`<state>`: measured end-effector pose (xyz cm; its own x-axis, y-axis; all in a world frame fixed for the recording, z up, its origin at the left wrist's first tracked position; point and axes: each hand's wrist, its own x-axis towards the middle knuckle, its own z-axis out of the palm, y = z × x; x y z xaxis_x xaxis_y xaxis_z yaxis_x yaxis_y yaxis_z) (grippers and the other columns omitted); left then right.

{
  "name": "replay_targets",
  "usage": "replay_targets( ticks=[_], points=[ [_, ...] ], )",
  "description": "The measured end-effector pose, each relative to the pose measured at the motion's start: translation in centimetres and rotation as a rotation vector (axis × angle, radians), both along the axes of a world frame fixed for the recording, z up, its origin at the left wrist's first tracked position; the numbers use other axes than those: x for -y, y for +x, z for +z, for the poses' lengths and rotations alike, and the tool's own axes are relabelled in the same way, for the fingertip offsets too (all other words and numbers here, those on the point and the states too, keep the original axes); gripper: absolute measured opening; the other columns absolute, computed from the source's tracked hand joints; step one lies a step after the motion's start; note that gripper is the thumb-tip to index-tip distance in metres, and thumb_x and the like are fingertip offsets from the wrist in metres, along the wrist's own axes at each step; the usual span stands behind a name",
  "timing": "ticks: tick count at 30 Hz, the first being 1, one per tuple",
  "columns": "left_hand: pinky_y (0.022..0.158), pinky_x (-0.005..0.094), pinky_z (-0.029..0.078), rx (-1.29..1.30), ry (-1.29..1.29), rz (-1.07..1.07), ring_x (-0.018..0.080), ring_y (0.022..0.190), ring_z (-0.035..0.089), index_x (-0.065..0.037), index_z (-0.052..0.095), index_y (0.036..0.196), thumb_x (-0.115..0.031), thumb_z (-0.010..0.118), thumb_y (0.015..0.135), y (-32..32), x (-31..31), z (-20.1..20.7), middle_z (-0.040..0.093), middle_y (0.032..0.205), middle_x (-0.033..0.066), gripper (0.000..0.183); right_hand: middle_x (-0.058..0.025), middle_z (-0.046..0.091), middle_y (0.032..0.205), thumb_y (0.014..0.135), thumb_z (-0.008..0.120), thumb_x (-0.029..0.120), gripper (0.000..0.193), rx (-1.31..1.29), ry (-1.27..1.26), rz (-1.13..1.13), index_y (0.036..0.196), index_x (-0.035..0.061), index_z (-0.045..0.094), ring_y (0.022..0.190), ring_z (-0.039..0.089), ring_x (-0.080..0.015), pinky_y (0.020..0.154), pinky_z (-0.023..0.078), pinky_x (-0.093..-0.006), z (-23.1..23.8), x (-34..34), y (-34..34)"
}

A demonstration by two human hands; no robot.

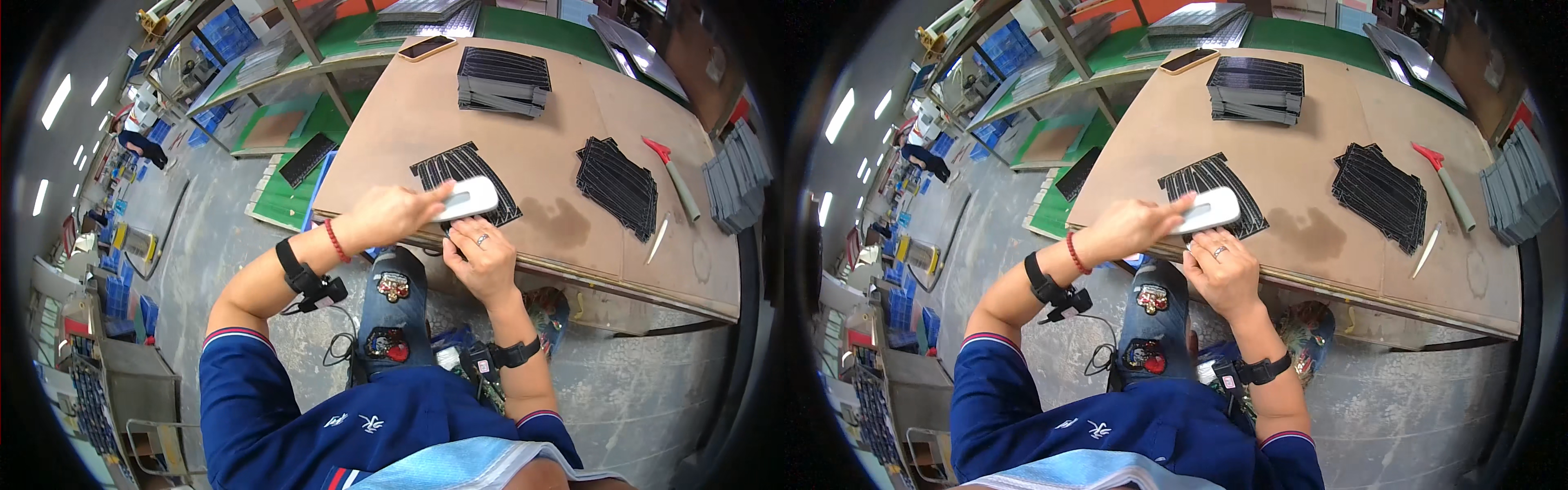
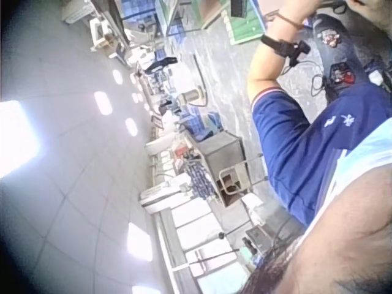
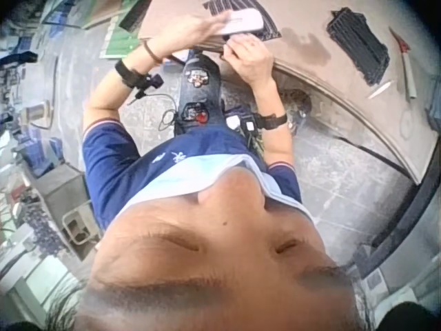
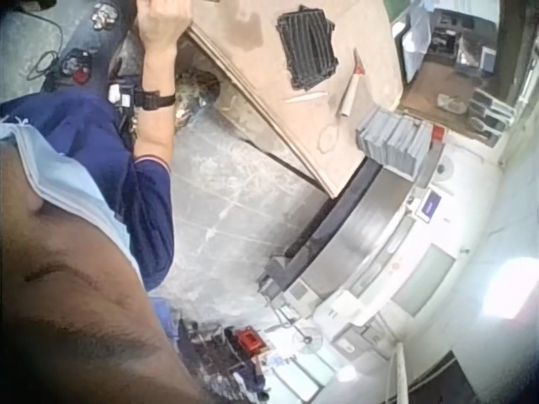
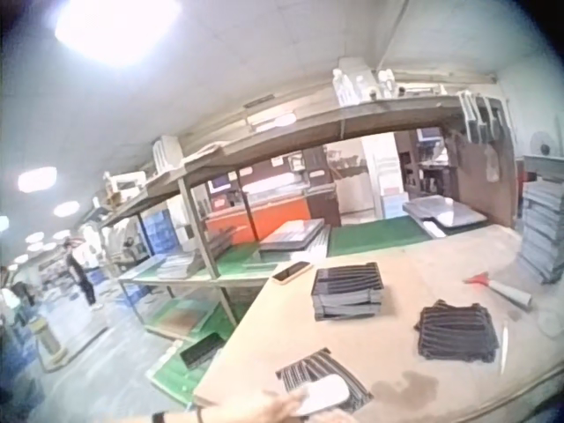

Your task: The recorder brushes dust off metal heat sinks or grills and then uses a white marking pen to write on one of them.

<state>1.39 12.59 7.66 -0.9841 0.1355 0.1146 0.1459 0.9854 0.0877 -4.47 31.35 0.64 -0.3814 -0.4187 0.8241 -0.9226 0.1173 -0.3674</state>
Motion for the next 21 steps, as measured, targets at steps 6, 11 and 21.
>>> replay_targets(
  ticks=[6,11,21],
  points=[
    [0.056,0.0455,0.053,-0.118,-0.138,0.398,0.034,0.064,0.066,-0.013,0.056,0.124,-0.031,0.037,0.099,-5.6,8.3,0.0,0.067,0.074,0.0146,0.036,-0.0099,0.07,0.088,0.069,0.071,0.006,0.009,-0.046,-0.033,0.005,0.077,0.0033,0.068,0.089,0.068,-0.0247,0.086,0.053,-0.0386,0.2,0.1,-0.2],
    [0.054,0.0465,0.051,-0.029,-0.053,-0.039,0.0351,0.058,0.063,-0.018,0.05,0.134,-0.032,0.043,0.097,-4.0,0.1,-0.7,0.063,0.066,0.0182,0.04,-0.0095,0.07,0.088,0.069,0.071,0.006,0.01,-0.049,-0.015,-0.023,0.078,0.0028,0.068,0.089,0.068,-0.0246,0.086,0.053,-0.0387,-0.3,0.3,-0.2],
    [0.055,0.0466,0.053,0.051,-0.22,0.097,0.0322,0.065,0.066,-0.016,0.048,0.132,-0.029,0.039,0.098,-7.4,2.2,0.4,0.066,0.071,0.0144,0.038,-0.0102,0.07,0.089,0.068,0.071,0.005,0.01,-0.045,-0.045,-0.001,0.078,0.0028,0.068,0.088,0.068,-0.0255,0.084,0.054,-0.0384,-0.3,0.4,-0.5]
  ],
)
